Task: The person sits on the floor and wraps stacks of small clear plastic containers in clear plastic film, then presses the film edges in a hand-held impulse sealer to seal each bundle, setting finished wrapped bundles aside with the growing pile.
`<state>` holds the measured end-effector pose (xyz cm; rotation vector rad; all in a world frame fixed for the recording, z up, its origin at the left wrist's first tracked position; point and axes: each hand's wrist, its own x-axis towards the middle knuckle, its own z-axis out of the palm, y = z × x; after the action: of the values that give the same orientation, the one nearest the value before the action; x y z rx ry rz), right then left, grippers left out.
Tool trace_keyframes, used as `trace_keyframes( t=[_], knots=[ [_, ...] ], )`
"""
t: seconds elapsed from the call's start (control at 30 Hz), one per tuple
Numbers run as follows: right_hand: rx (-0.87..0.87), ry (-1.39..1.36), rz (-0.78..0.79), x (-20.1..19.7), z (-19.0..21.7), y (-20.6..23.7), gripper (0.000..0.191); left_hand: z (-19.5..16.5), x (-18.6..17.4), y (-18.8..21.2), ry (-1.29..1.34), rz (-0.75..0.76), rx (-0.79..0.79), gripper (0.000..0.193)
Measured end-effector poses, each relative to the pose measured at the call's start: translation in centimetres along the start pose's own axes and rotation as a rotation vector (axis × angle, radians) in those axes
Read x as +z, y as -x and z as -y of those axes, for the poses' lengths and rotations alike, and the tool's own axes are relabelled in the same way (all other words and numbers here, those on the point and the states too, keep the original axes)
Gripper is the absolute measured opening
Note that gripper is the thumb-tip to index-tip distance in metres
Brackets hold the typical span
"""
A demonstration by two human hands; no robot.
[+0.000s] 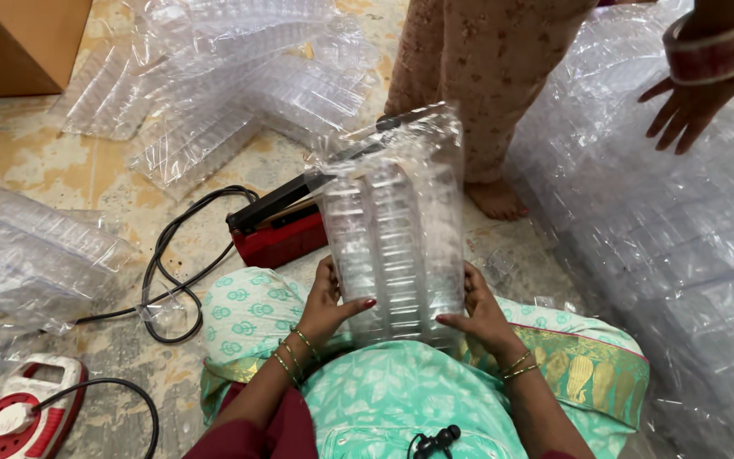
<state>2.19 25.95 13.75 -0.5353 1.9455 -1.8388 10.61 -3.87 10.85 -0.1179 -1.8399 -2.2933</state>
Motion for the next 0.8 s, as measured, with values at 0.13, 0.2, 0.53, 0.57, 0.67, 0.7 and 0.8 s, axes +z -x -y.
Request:
trace_keyframes(
  t=[0.13, 0.2, 0.53, 0.57, 0.67, 0.7, 0.8],
  knots=[
    [-0.075, 0.063, 0.04, 0.3, -0.2, -0.2, 0.113, -0.1, 0.0, 0.8, -0.113, 0.028, -0.011, 0.087],
    [0.014, 0.076, 0.014, 0.6, -0.4, -0.3, 0.112, 0.5, -0.1, 1.2, -0.009, 0.032, -0.069, 0.093],
    [-0.033, -0.043, 0.09, 0.8, -0.8, -2.2, 0.113, -0.8, 0.5, 0.7, 0.157, -0.134, -0.059, 0.094],
    [-0.073, -0.077, 0.112, 0.9, -1.0, -2.7, 0.111, -1.8, 0.1, 0.1, 0.166, -0.121, -0.026, 0.092],
    [-0.083, -0.309, 0.172, 1.1, -2.0, -3.8, 0.108, -5.6, -2.0, -3.1, 0.184, -0.116, 0.026, 0.085],
    [-0.079, -0.411, 0.189, 1.4, -2.7, -4.5, 0.108, -7.2, -3.1, -4.7, 0.184, -0.13, 0.018, 0.085],
    [0.098, -0.469, 0.204, 1.4, -5.5, -4.7, 0.101, -11.6, -6.3, -10.4, 0.201, -0.307, -0.083, 0.078]
  ],
)
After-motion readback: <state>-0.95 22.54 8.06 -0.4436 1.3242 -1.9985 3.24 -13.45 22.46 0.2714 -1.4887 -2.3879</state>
